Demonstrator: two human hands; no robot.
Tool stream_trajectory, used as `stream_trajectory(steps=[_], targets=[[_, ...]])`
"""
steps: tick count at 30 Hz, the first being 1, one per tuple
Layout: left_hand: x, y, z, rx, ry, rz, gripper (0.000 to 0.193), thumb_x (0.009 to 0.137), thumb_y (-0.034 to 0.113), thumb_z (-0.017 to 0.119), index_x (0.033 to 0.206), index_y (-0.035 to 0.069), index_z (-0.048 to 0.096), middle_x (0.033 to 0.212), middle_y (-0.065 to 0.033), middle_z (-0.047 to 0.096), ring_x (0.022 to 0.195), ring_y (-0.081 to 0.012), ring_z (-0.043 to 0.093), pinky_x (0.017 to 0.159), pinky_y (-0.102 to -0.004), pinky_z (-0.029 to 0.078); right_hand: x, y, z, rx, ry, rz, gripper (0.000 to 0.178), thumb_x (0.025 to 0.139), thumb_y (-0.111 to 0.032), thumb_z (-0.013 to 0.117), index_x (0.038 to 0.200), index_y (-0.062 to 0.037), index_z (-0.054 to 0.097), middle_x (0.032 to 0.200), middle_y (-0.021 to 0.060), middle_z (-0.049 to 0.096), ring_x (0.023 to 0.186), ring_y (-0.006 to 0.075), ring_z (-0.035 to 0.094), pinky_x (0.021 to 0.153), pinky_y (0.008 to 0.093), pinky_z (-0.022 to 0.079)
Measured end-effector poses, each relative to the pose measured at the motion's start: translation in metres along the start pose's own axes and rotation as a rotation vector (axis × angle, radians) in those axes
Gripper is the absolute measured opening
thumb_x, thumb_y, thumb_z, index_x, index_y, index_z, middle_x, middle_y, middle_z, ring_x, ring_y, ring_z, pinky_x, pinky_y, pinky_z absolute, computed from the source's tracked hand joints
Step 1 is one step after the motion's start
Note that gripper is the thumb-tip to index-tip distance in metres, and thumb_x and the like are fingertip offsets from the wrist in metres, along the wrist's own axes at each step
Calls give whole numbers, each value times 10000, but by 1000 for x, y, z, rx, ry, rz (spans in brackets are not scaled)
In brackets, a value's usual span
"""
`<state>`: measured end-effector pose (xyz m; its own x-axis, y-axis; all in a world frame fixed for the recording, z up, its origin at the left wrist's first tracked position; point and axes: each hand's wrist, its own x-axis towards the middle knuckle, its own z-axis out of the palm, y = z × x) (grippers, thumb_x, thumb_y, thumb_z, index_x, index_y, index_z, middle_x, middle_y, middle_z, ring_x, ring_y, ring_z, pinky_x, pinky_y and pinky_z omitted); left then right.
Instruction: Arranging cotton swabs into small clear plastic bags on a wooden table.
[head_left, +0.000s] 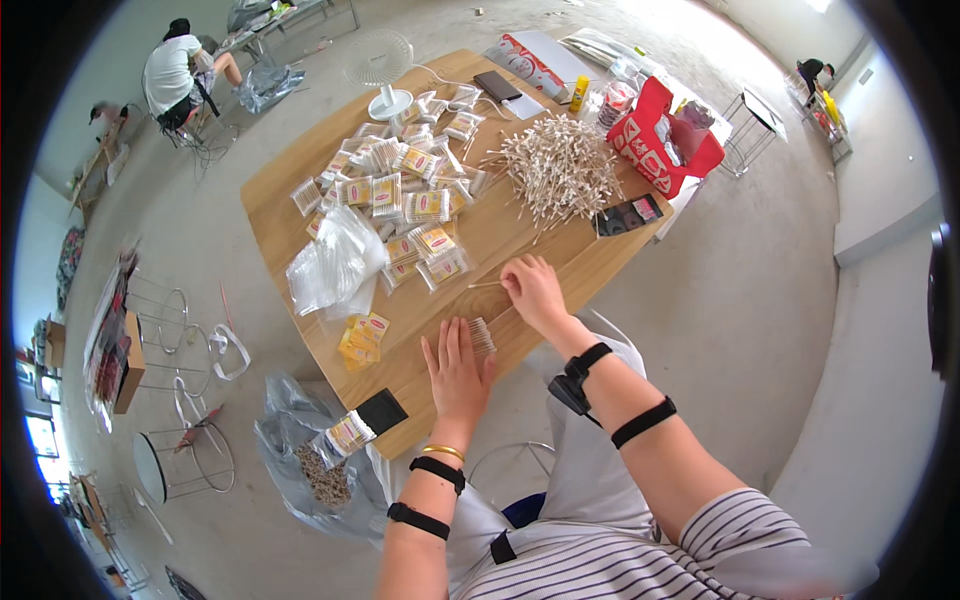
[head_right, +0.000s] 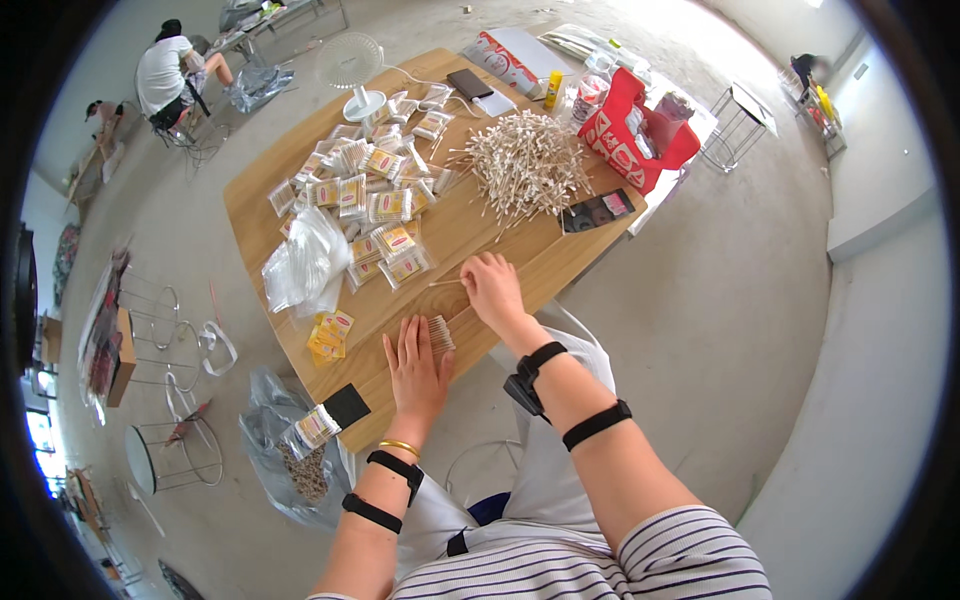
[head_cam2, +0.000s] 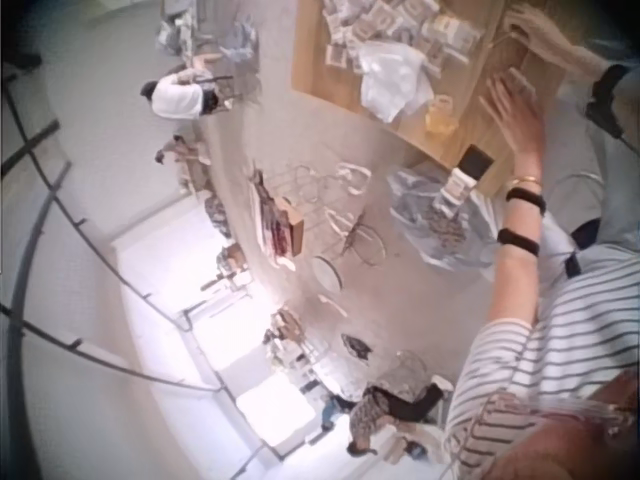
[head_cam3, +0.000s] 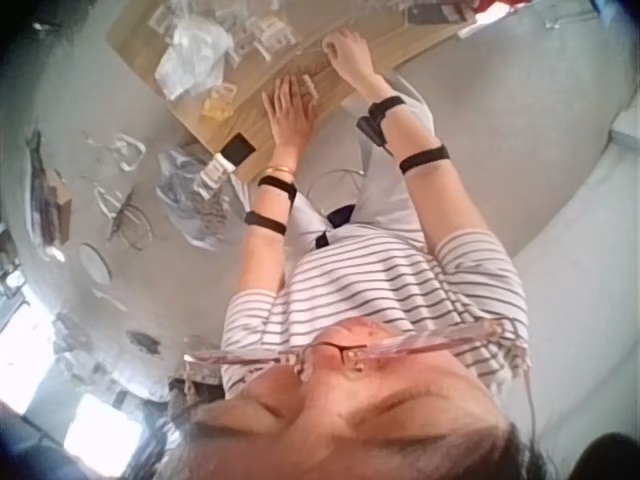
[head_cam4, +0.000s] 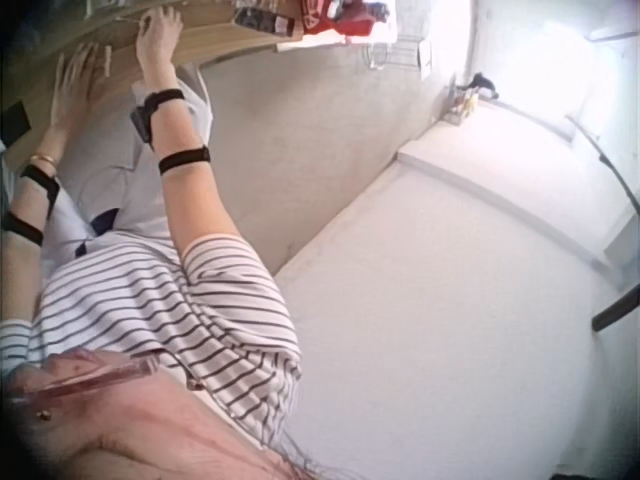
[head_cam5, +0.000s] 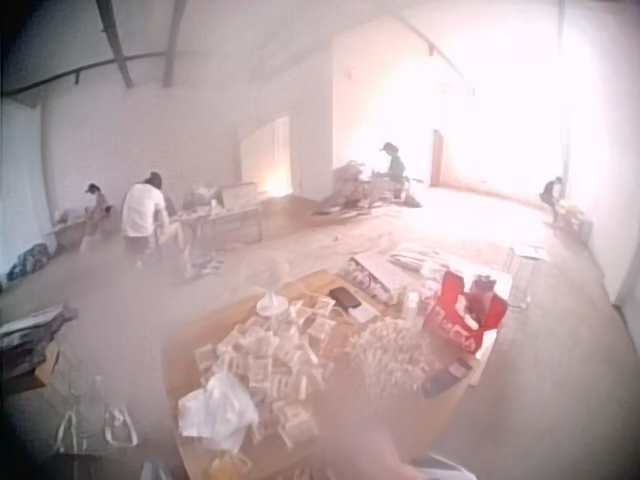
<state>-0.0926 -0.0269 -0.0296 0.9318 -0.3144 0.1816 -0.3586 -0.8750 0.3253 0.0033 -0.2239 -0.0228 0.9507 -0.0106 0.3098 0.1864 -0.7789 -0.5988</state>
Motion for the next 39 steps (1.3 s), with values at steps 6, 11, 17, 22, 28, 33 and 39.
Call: stream_trajectory(steps=[6, 11, 17, 22, 28, 33, 39], targets=[[-6, -13, 0, -160, 52, -16, 724, 1033, 478, 423, 1537, -31, 315, 1569, -171, 359, 1492, -342, 293, 1242, -579, 119, -68, -36, -11, -17, -193, -128, 623, 829, -233, 748, 1381, -45, 527, 1405, 165, 529, 1312, 361, 477, 1104, 475, 393], [-10, -26, -12, -190, 105, -63, 782, 1041, 551, 337, 1552, -39, 285, 1610, -185, 310, 1520, -348, 236, 1243, -578, 90, -85, -52, -9, -128, -329, -186, 933, 844, -380, 724, 1562, -6, 260, 1635, 186, 260, 1518, 345, 243, 1253, 465, 196], [-10, -31, -4, 111, -33, -82, 918, 1011, 647, 299, 1565, -80, 217, 1640, -247, 227, 1555, -372, 123, 1240, -588, 22, -83, -57, 18, -316, -355, -257, 919, 905, -496, 597, 1561, 42, 243, 1644, 243, 211, 1544, 373, 171, 1268, 480, 123], [-15, -33, -1, 61, 8, -71, 959, 1003, 666, 298, 1544, -123, 220, 1627, -307, 199, 1550, -402, 117, 1237, -595, 20, -86, -56, 35, -288, -337, -304, 884, 919, -487, 557, 1555, 51, 261, 1639, 268, 204, 1541, 403, 160, 1264, 499, 114], [-16, -18, -9, -14, 18, -103, 903, 1020, 598, 368, 1545, -120, 209, 1632, -310, 179, 1544, -419, 134, 1238, -585, 63, -83, -58, 30, -285, -368, -285, 871, 918, -488, 573, 1560, 22, 280, 1637, 253, 227, 1544, 385, 162, 1265, 495, 127], [-76, -19, -46, -341, 84, -142, 782, 1041, 474, 434, 1566, -65, 221, 1646, -285, 168, 1545, -417, 139, 1241, -563, 72, -84, -63, 23, -349, -365, -284, 882, 940, -515, 576, 1562, 28, 264, 1640, 248, 220, 1547, 368, 157, 1269, 480, 114], [-163, -108, -78, -213, 373, -509, 717, 1044, 432, 477, 1539, -47, 277, 1616, -285, 239, 1510, -439, 216, 1228, -551, 148, -96, -75, 35, -402, -412, -346, 905, 938, -567, 563, 1560, 23, 273, 1640, 243, 223, 1549, 361, 153, 1270, 475, 118]])
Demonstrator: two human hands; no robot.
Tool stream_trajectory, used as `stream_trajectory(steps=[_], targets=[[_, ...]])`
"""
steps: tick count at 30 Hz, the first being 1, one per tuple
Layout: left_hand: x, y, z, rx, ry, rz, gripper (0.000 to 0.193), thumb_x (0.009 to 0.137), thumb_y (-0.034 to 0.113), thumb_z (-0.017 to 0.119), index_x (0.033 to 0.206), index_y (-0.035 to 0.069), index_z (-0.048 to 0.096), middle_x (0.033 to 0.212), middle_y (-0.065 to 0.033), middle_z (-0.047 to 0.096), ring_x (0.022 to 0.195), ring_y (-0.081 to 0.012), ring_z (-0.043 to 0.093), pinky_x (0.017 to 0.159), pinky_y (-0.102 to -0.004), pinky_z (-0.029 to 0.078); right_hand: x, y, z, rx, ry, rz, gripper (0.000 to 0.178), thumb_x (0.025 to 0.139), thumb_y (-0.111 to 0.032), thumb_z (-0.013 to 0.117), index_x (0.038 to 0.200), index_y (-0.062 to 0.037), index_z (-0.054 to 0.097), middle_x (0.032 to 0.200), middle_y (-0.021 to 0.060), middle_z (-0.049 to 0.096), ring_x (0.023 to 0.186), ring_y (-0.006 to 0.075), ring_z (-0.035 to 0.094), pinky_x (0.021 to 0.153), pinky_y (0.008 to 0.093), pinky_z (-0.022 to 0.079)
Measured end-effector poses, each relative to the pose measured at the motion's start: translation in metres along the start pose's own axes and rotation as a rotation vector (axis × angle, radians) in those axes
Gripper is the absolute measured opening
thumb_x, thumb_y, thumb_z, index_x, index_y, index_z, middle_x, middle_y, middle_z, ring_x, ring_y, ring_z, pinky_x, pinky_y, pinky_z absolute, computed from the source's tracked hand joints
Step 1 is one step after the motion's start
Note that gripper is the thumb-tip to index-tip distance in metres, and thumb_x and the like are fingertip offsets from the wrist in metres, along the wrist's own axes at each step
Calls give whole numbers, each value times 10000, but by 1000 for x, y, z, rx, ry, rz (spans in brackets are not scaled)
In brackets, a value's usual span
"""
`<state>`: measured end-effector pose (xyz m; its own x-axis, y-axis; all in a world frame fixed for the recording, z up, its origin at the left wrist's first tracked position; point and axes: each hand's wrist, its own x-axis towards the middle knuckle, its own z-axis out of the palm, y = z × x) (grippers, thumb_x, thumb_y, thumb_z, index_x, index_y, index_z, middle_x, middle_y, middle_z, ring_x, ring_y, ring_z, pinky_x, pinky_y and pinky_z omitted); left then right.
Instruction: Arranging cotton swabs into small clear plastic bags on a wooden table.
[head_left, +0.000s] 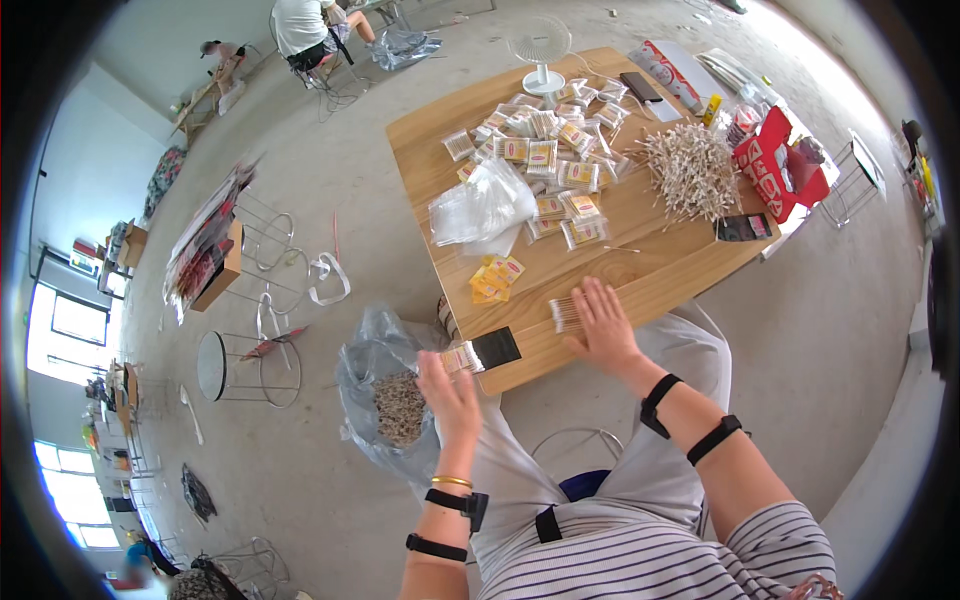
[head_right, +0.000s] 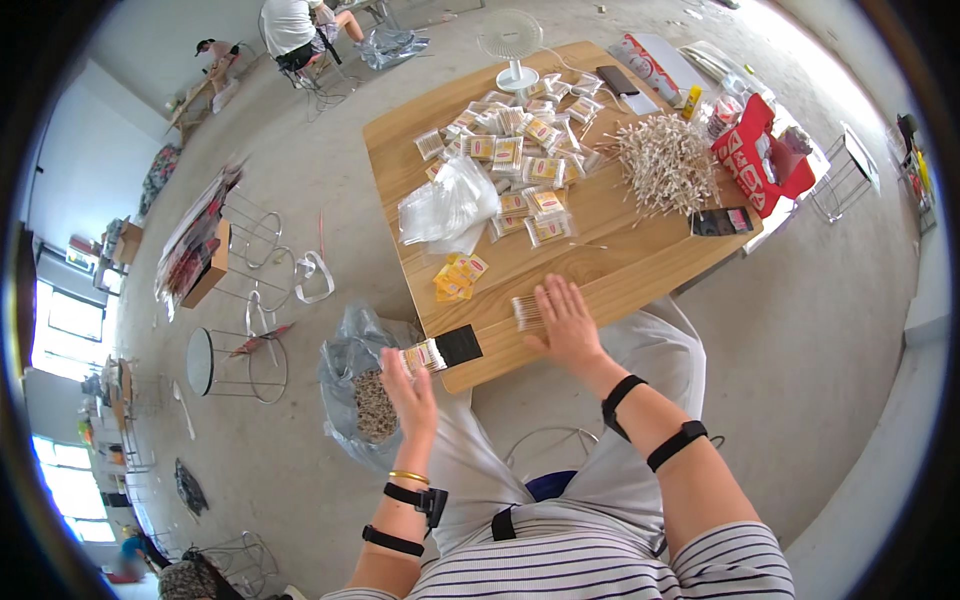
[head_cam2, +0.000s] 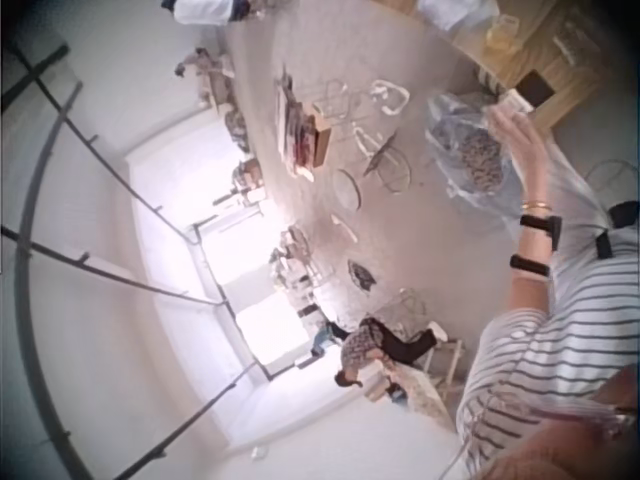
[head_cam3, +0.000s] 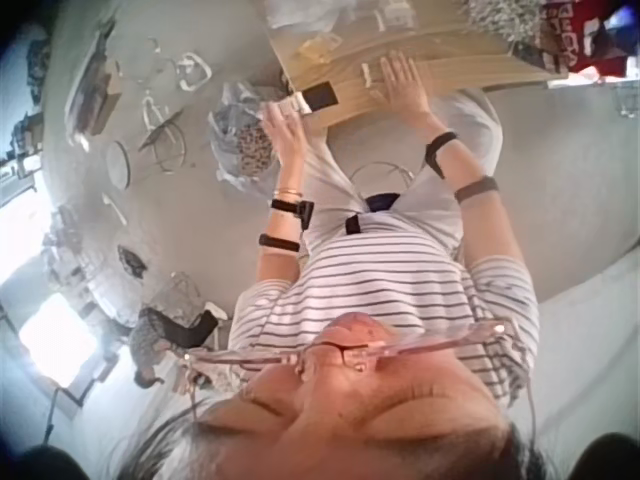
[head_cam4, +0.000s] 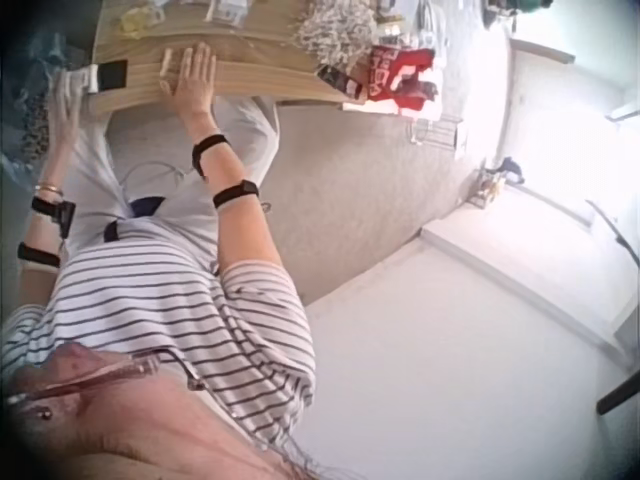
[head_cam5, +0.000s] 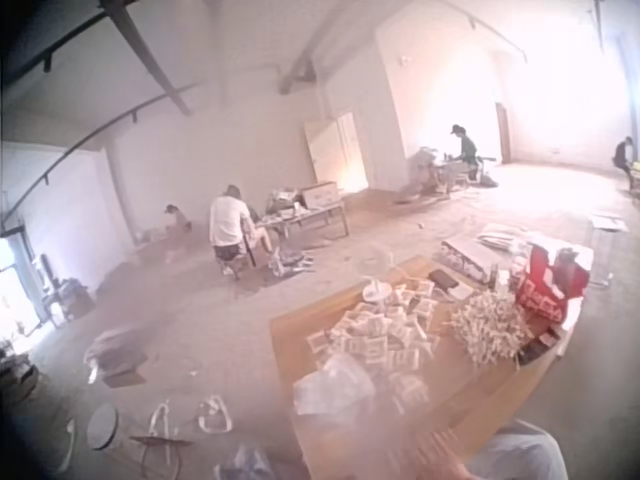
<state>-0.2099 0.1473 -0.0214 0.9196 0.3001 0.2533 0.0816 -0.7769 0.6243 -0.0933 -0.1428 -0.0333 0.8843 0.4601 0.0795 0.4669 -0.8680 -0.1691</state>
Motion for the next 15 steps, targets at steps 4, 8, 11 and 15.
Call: stream_trajectory(steps=[4, 8, 11, 15], targets=[[7, -73, -2, 111, 119, -206, 720, 1037, 447, 522, 1511, -55, 318, 1532, -278, 391, 1424, -405, 381, 1177, -525, 282, 14, -73, 9, 21, -63, -105, 915, 932, -590, 552, 1566, 9, 276, 1642, 235, 227, 1551, 351, 153, 1272, 473, 109], [33, -92, 19, -412, 139, -627, 746, 952, 605, 607, 1340, -24, 504, 1121, -115, 667, 877, -237, 678, 666, -354, 561, 20, -108, 15, 101, 0, -183, 878, 950, -571, 527, 1567, 1, 276, 1642, 225, 235, 1543, 341, 191, 1274, 472, 103], [46, -54, 40, -677, 51, -1066, 494, 951, 593, 622, 974, 101, 668, 827, -31, 673, 664, -143, 631, 510, -282, 473, 16, -97, 12, 85, -25, -136, 855, 957, -547, 527, 1565, -1, 274, 1638, 222, 246, 1537, 338, 212, 1273, 477, 116], [32, -77, 48, -943, 23, -1039, 426, 1004, 527, 577, 1003, 109, 658, 871, 3, 684, 675, -100, 633, 509, -252, 460, 18, -105, 9, 101, -15, -144, 840, 953, -525, 535, 1571, -20, 271, 1641, 207, 249, 1540, 320, 211, 1274, 478, 114]])
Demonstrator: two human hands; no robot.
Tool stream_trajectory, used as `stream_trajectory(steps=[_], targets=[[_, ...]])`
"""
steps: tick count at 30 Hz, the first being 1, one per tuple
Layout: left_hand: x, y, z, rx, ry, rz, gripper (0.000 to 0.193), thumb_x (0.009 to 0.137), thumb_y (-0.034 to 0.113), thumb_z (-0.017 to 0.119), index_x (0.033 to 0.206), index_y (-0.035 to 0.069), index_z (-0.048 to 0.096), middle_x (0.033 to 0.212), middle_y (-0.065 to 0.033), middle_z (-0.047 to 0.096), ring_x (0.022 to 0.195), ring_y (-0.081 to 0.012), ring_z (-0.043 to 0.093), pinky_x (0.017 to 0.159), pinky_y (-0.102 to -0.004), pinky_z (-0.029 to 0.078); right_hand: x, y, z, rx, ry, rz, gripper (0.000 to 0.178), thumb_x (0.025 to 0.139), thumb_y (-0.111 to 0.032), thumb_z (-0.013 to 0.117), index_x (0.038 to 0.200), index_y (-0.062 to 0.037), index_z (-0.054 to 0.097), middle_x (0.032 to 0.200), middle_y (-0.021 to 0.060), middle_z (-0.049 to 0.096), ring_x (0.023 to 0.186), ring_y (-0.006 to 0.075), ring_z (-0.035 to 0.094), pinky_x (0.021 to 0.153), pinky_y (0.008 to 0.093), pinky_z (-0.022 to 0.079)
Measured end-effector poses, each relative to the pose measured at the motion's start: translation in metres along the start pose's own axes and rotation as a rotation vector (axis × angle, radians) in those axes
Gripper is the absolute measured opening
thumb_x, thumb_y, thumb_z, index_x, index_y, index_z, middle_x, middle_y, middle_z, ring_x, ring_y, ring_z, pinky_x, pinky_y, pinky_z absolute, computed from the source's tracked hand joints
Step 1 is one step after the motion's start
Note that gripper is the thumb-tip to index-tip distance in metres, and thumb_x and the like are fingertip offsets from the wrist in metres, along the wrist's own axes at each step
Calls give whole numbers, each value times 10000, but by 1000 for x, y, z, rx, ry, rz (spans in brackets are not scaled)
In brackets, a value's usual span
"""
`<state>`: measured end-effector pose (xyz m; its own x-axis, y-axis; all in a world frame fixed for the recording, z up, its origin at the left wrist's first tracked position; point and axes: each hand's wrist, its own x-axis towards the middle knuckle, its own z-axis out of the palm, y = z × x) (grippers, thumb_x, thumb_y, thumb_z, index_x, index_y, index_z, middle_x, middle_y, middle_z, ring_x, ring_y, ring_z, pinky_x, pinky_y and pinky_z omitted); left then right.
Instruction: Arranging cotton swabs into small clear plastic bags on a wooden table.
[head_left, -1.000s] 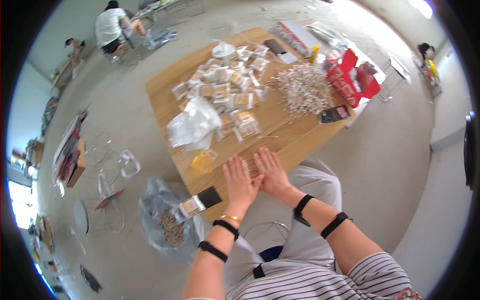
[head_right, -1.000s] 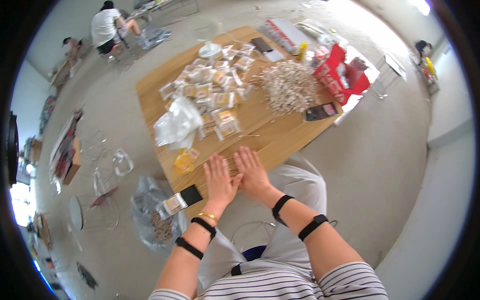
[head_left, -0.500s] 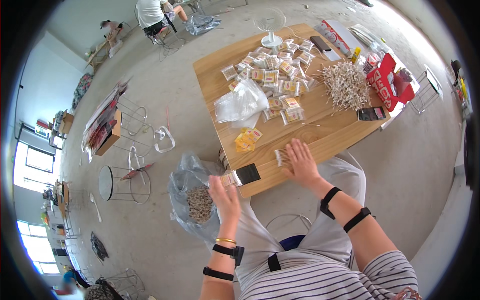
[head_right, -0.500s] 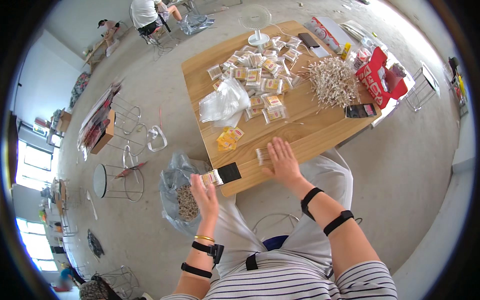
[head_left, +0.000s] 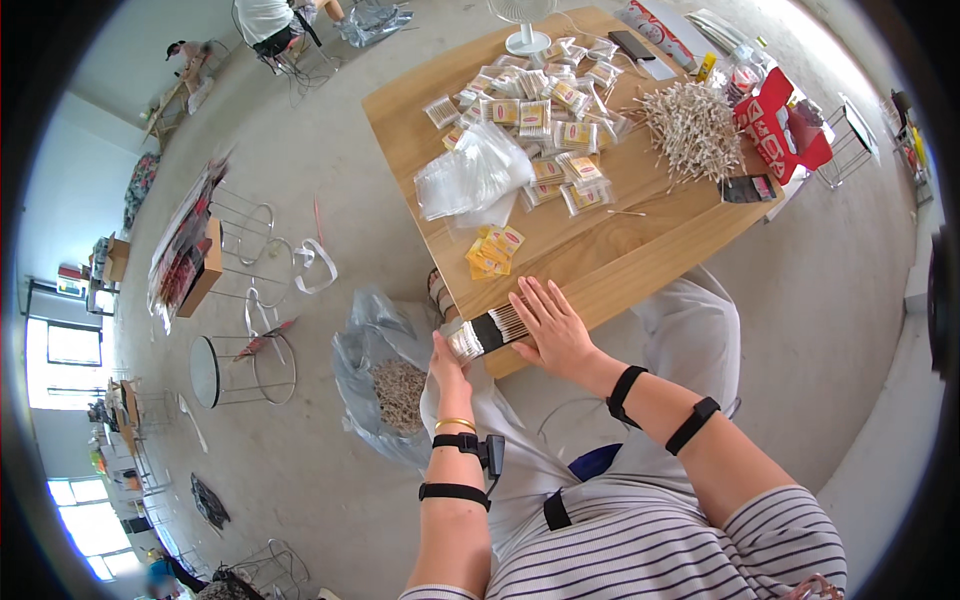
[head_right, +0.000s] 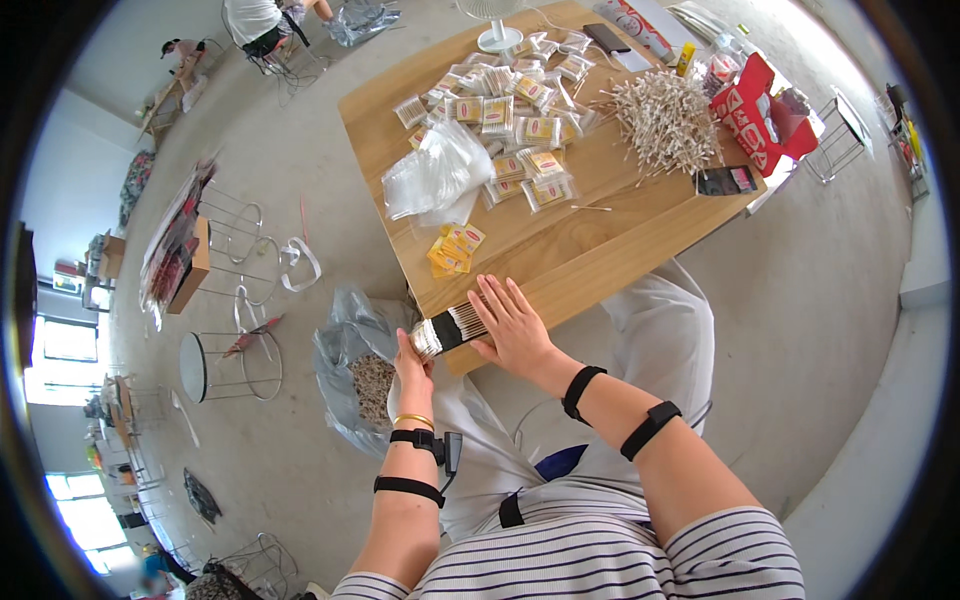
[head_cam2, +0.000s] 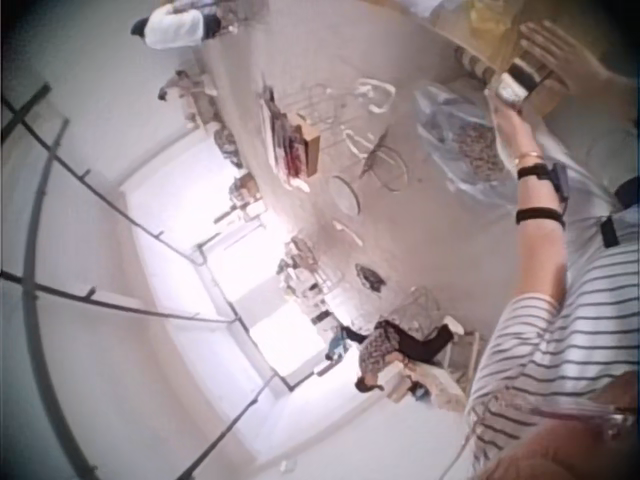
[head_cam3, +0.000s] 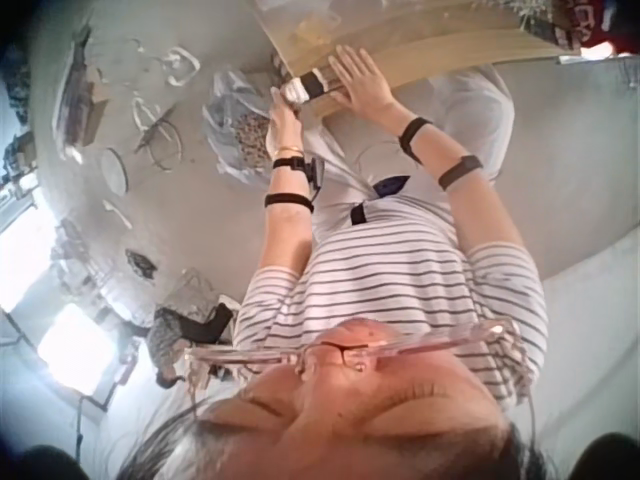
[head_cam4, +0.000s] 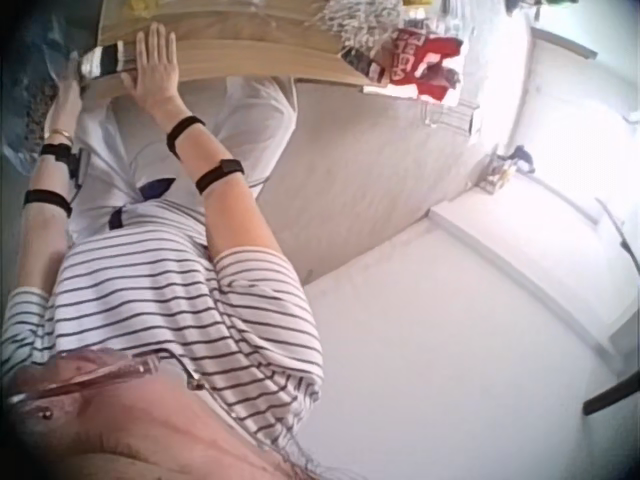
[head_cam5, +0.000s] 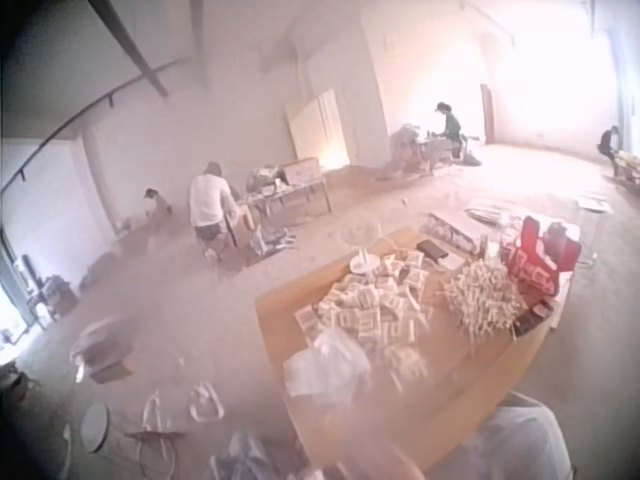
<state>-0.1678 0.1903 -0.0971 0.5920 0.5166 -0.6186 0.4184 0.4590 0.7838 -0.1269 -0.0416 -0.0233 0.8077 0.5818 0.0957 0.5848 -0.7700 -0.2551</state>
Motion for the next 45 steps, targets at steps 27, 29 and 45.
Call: stream_trajectory(steps=[27, 29, 45], targets=[[-5, 6, 8, 200, 120, 322, 603, 1047, 533, 487, 1104, -49, 633, 998, -105, 666, 848, -194, 632, 773, -347, 529, 17, -30, 18, -28, -28, -49, 699, 975, -462, 534, 1585, -197, 318, 1657, 26, 286, 1553, 258, 183, 1273, 511, 97], [-1, 1, 9, 220, 112, 326, 605, 1050, 526, 485, 1116, -56, 634, 1001, -108, 668, 855, -193, 632, 780, -349, 529, 16, -28, 17, -37, -25, -50, 695, 977, -467, 531, 1585, -202, 320, 1657, 25, 285, 1553, 259, 184, 1272, 513, 99], [-3, 5, 8, 227, 141, 381, 553, 1074, 459, 434, 1077, -55, 637, 915, -114, 682, 796, -244, 667, 713, -382, 520, 21, -28, 18, -28, -66, -105, 720, 991, -557, 473, 1607, -237, 279, 1665, -3, 268, 1559, 256, 157, 1269, 530, 76]])
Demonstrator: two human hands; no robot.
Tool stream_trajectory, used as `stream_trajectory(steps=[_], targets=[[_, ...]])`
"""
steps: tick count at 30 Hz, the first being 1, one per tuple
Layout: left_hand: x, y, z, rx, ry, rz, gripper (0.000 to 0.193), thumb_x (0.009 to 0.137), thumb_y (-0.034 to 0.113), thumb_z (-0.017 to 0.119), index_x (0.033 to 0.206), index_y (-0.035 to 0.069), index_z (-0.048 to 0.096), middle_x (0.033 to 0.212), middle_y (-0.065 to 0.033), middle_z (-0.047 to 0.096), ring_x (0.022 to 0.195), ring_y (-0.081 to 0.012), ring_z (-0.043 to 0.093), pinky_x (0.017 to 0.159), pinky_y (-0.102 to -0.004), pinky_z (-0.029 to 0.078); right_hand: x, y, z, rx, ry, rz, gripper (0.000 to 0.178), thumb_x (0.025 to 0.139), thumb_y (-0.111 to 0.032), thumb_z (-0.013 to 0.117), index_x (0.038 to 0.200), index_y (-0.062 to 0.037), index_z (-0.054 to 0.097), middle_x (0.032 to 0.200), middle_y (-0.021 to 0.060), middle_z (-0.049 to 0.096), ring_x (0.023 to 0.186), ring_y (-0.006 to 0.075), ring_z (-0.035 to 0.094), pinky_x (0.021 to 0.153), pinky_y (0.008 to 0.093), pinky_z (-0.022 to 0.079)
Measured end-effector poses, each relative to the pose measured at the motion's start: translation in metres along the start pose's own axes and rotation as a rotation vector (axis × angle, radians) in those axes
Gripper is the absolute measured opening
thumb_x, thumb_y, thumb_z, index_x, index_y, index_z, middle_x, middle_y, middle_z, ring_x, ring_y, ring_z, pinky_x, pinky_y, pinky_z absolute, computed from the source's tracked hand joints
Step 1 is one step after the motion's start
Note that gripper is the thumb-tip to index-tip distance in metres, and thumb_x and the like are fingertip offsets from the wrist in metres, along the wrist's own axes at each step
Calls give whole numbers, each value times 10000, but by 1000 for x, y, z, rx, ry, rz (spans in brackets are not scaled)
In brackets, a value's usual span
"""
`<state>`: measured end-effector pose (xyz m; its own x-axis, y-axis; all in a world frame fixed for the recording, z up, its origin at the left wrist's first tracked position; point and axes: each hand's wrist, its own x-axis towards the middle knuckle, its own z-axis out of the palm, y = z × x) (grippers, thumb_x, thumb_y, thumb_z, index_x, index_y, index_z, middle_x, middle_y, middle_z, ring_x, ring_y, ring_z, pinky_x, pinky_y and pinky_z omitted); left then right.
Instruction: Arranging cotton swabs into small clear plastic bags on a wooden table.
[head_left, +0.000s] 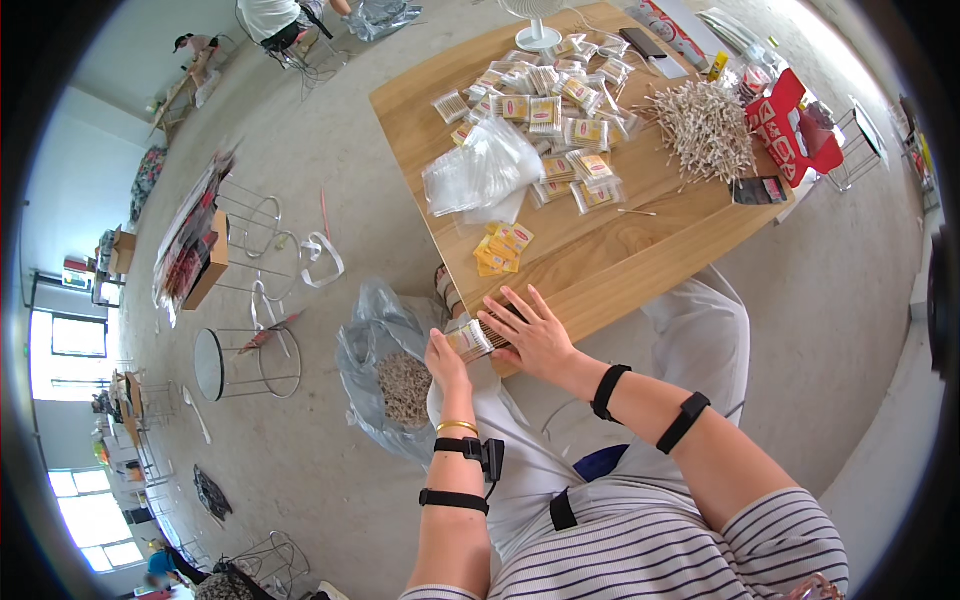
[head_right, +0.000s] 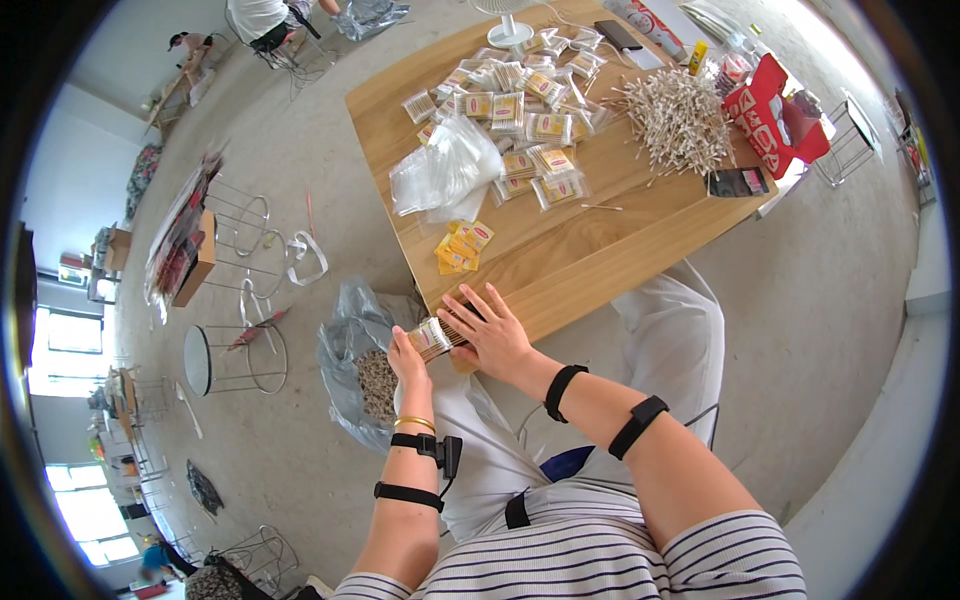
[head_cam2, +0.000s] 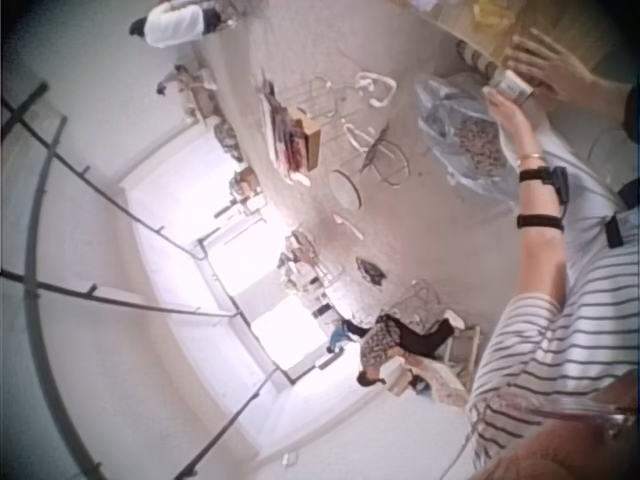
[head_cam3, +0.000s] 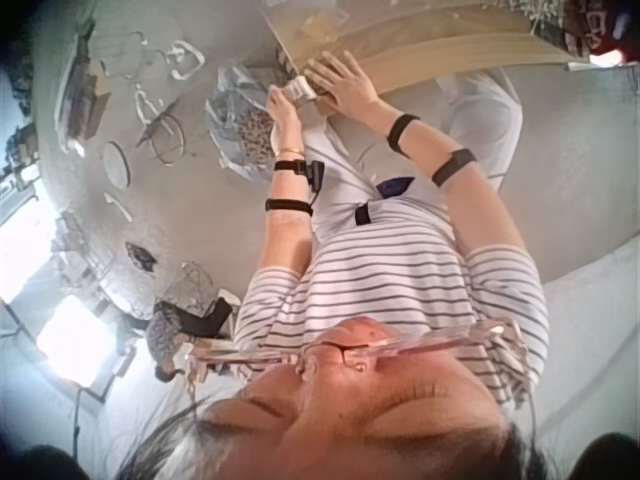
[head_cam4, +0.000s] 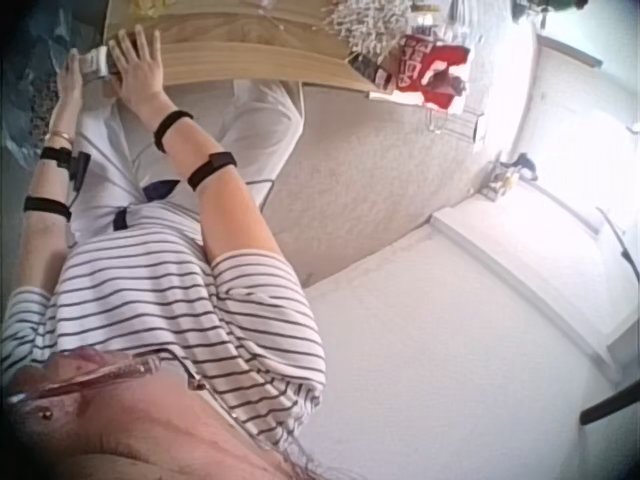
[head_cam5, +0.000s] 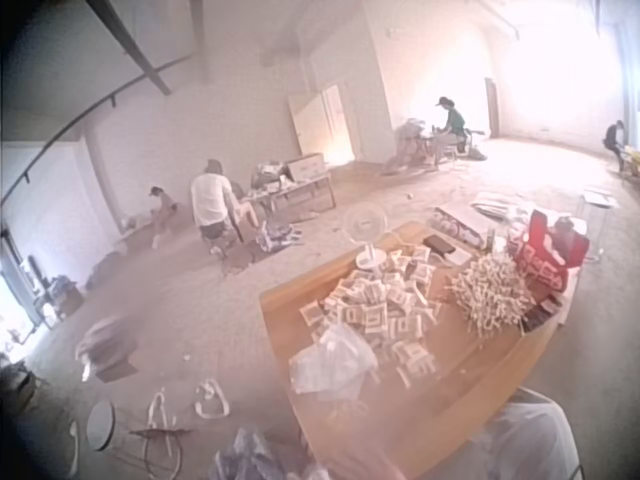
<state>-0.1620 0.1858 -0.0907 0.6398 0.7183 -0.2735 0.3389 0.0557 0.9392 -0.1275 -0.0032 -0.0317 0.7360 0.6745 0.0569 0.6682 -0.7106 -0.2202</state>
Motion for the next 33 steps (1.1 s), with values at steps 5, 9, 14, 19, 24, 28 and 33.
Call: stream_trajectory(steps=[5, 9, 14, 19, 24, 28, 33], targets=[[-7, 20, -6, 397, 114, 297, 631, 1072, 467, 422, 992, -119, 641, 891, -195, 686, 831, -321, 673, 758, -446, 506, 7, -15, -2, 47, -41, 6, 861, 955, -649, 468, 1618, -154, 231, 1672, 33, 248, 1562, 243, 145, 1274, 504, 56], [-4, 32, -19, 210, -82, 100, 640, 1068, 506, 428, 845, -61, 624, 728, -114, 642, 713, -237, 638, 664, -398, 485, 1, -1, -7, 85, -20, 54, 968, 927, -688, 470, 1607, -51, 207, 1678, 81, 221, 1566, 232, 129, 1278, 479, 51], [18, 22, -39, 164, -250, 19, 634, 1064, 515, 463, 680, 18, 551, 614, -26, 555, 569, -129, 509, 535, -329, 407, 3, -2, -6, -11, -41, 36, 1014, 910, -708, 472, 1596, -8, 212, 1680, 115, 205, 1568, 240, 122, 1279, 472, 47], [16, 2, -17, 155, -98, 311, 619, 1069, 506, 470, 664, 37, 490, 619, 1, 482, 596, -94, 405, 518, -312, 359, 14, -31, -6, -84, -175, 36, 1028, 915, -725, 449, 1584, 24, 228, 1674, 150, 204, 1566, 270, 125, 1276, 464, 59], [22, -5, -22, 164, -112, 291, 628, 1068, 501, 455, 743, -22, 581, 649, -68, 546, 617, -141, 481, 565, -359, 412, 14, -34, -6, -48, -84, 27, 990, 932, -697, 450, 1578, 26, 249, 1667, 152, 224, 1560, 276, 145, 1272, 468, 76], [14, 8, -32, -102, -154, -121, 601, 1041, 574, 474, 825, 36, 633, 754, -29, 620, 657, -119, 586, 589, -299, 504, 8, -20, -9, 35, -12, -2, 900, 945, -602, 518, 1558, 21, 304, 1642, 155, 276, 1544, 275, 197, 1267, 484, 107], [-9, 12, -39, -505, -136, -427, 551, 966, 584, 606, 1216, 93, 573, 1121, -27, 673, 997, -170, 662, 840, -314, 557, 8, -23, -12, 47, 15, 14, 835, 938, -519, 570, 1530, 25, 348, 1612, 160, 320, 1522, 281, 244, 1263, 484, 142]])
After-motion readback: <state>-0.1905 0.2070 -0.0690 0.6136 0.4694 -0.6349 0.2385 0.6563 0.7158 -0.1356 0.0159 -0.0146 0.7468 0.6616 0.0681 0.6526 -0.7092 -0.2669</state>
